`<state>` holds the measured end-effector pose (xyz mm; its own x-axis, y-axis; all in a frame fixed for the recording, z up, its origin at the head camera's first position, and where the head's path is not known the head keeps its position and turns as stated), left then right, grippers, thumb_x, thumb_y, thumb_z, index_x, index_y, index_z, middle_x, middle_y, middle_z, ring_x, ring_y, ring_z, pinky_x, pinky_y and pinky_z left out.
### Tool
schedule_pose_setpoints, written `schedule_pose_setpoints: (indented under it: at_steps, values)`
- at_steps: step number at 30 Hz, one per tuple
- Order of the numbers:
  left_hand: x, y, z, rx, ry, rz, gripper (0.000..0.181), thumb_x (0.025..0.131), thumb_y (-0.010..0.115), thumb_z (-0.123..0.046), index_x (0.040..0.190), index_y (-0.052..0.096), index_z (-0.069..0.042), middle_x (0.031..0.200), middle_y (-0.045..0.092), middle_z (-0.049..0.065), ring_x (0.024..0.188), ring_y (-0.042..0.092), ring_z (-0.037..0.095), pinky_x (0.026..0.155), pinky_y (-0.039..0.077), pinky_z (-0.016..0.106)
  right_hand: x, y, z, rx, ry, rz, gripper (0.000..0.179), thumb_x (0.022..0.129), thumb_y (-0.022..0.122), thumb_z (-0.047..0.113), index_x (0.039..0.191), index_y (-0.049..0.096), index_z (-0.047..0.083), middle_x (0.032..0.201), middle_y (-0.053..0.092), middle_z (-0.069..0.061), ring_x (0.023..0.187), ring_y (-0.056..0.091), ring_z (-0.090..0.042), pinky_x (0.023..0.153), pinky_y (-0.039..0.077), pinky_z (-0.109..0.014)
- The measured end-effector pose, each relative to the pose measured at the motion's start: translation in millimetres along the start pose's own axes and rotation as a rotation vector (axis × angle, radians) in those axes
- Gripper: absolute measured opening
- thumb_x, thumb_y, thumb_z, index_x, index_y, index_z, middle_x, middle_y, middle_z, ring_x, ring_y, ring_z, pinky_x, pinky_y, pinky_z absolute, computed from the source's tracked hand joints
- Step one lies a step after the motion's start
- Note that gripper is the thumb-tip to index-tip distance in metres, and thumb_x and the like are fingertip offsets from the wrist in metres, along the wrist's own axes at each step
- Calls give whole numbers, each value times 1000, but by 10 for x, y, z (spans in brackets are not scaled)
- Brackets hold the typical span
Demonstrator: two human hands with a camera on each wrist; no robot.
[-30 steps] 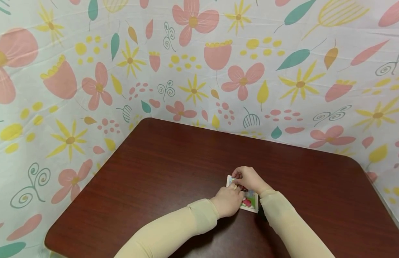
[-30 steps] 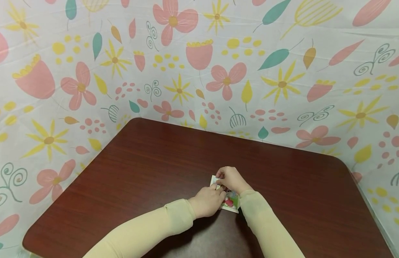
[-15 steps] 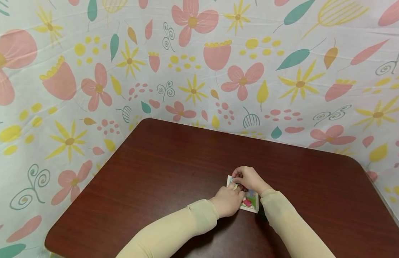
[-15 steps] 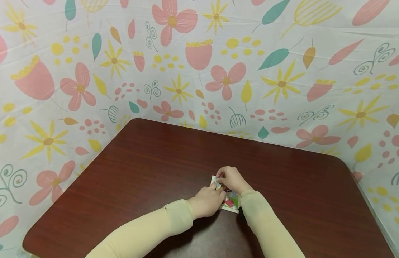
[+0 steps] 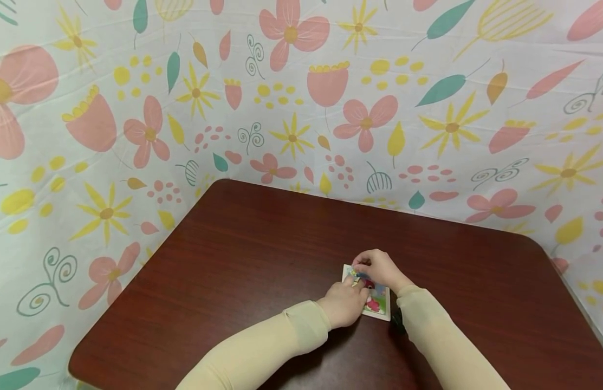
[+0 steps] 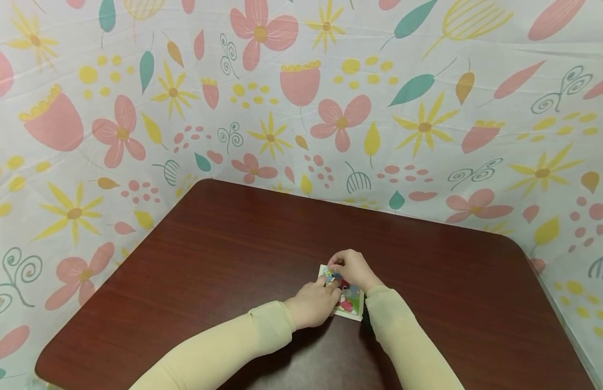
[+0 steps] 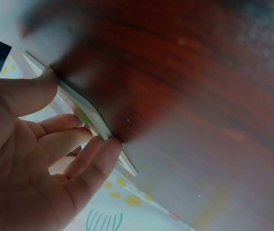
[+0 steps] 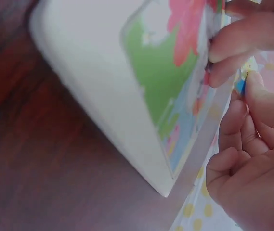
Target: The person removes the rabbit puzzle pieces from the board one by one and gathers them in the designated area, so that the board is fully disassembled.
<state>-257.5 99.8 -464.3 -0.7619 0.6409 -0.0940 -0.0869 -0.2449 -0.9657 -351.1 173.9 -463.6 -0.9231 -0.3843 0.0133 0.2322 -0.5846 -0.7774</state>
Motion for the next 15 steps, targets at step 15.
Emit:
schedule_pose_setpoints:
  at_steps: [15]
  values:
    - [0,2,-1,-9,-13,-50,25,97,50,-30,118,58,-21,132,54,-10,99,44,12,59,46,22,-95,-220,-60,-28,24,9,9,91,62,9,87,69,5,84,65,-3,75,55,-16,69,47,-33]
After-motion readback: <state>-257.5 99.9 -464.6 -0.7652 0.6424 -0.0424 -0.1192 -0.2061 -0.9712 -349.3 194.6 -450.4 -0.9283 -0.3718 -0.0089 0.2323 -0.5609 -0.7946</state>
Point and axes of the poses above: each hand's wrist, its own x-axis towards the middle knuckle, its own y-axis out of the palm, z = x × y, the point moved 7 cm from there along x, towards the middle knuckle
